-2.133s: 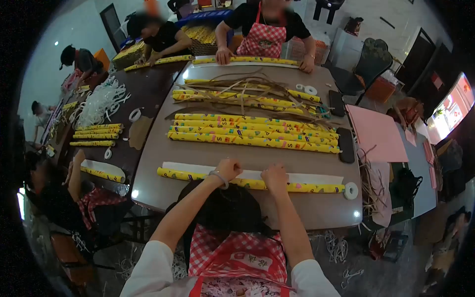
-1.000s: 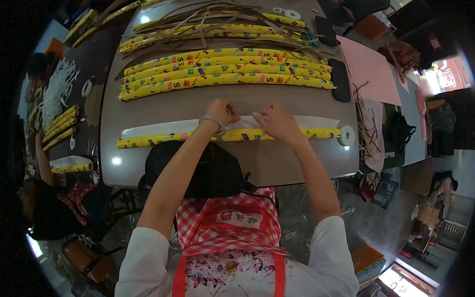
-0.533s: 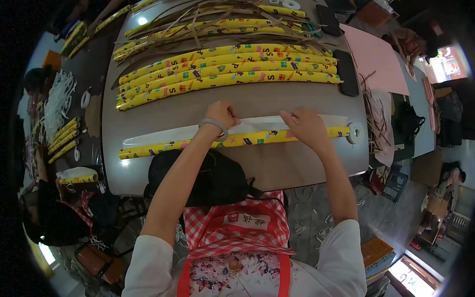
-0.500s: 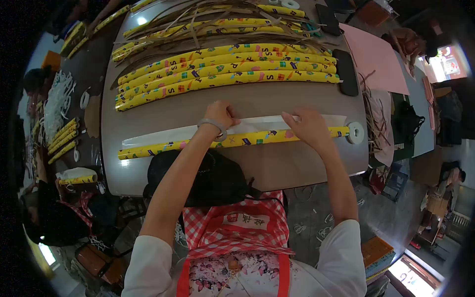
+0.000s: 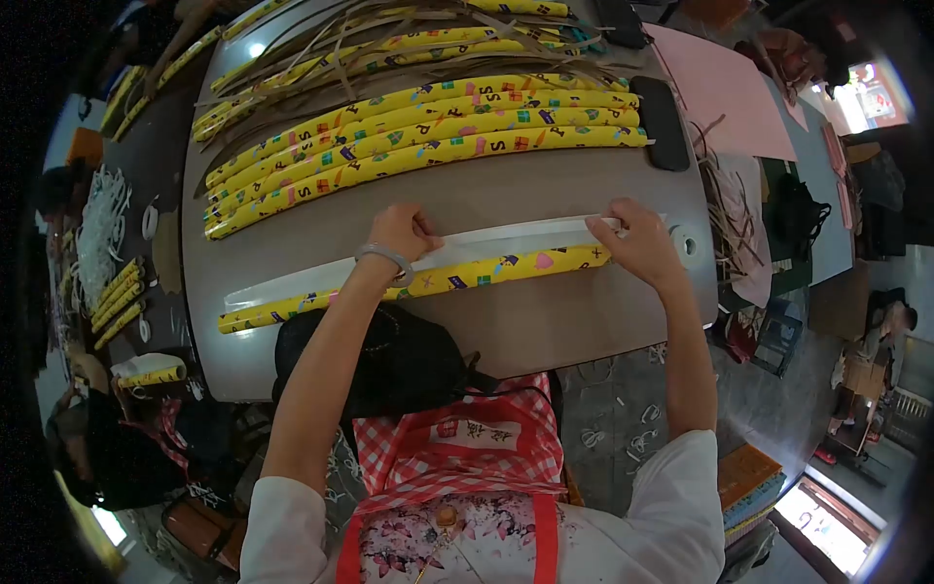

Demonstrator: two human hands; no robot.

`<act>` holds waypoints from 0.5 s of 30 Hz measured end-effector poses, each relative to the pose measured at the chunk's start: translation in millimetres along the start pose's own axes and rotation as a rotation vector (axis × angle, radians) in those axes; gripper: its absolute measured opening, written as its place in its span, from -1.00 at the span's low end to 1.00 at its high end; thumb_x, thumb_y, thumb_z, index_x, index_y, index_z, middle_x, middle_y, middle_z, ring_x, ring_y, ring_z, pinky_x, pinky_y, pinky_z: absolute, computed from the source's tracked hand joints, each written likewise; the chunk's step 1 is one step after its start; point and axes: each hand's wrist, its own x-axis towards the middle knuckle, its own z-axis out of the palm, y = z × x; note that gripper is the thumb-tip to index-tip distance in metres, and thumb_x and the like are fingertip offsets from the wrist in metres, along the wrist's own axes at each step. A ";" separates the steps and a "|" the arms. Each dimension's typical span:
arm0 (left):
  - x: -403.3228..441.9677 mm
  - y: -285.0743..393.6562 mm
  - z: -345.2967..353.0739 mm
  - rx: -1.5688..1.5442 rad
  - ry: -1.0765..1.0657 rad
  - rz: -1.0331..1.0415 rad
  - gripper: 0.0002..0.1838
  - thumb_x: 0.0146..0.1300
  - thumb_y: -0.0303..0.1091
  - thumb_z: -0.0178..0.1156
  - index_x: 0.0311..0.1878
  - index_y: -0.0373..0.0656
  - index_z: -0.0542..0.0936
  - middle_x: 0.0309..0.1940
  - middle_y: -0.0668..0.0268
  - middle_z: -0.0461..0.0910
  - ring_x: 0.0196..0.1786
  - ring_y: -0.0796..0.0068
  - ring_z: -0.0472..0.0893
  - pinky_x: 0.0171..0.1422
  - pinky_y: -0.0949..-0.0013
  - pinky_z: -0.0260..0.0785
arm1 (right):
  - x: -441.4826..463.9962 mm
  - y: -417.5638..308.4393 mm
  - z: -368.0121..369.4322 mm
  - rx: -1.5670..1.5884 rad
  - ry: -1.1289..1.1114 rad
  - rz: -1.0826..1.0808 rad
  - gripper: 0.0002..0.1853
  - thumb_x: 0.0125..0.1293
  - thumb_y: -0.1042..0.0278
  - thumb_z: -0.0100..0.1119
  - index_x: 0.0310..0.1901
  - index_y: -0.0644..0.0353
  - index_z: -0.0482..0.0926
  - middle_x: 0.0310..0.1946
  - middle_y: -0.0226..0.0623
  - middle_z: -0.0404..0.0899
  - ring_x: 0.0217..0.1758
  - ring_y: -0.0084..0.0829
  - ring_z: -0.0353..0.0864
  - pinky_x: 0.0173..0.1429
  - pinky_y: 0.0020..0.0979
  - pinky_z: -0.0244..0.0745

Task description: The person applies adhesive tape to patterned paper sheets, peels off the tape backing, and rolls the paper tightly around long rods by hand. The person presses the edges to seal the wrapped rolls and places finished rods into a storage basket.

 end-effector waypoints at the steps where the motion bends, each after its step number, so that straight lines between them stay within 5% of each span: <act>1: -0.3 -1.3 0.8 0.002 0.024 0.024 -0.75 -0.18 -0.34 0.46 -0.46 -0.21 0.59 -0.50 0.24 0.62 -0.39 0.36 0.62 -0.25 0.35 0.46 | -0.7 1.6 -2.0 -0.005 -0.006 0.036 -0.70 0.18 0.18 0.20 -0.39 0.30 0.48 -0.43 -0.20 0.53 -0.40 -0.33 0.50 -0.28 -0.37 0.39; 9: -1.9 3.3 -3.6 -0.036 -0.029 -0.020 -0.76 -0.21 -0.38 0.45 -0.49 -0.19 0.57 -0.45 0.19 0.62 -0.28 0.19 0.61 -0.14 0.26 0.45 | 2.2 1.5 13.0 0.004 0.117 0.041 -0.69 0.11 0.23 0.25 -0.43 0.33 0.43 -0.48 -0.17 0.46 -0.47 -0.29 0.46 -0.34 -0.35 0.38; 11: -3.3 3.0 -3.3 -0.012 0.008 0.017 -0.75 -0.17 -0.38 0.46 -0.47 -0.21 0.56 -0.58 0.28 0.60 -0.48 0.43 0.60 -0.33 0.38 0.44 | 3.2 2.7 18.1 -0.048 0.151 0.082 -0.68 0.09 0.24 0.27 -0.42 0.34 0.42 -0.47 -0.16 0.44 -0.49 -0.27 0.46 -0.36 -0.34 0.38; 15: -6.1 8.0 -7.5 -0.021 -0.017 0.006 -0.76 -0.17 -0.40 0.45 -0.47 -0.21 0.56 -0.60 0.29 0.59 -0.49 0.45 0.59 -0.34 0.37 0.44 | 3.6 4.8 23.1 -0.098 0.170 0.100 -0.69 0.08 0.19 0.27 -0.40 0.32 0.47 -0.39 -0.13 0.48 -0.44 -0.20 0.57 -0.31 -0.28 0.48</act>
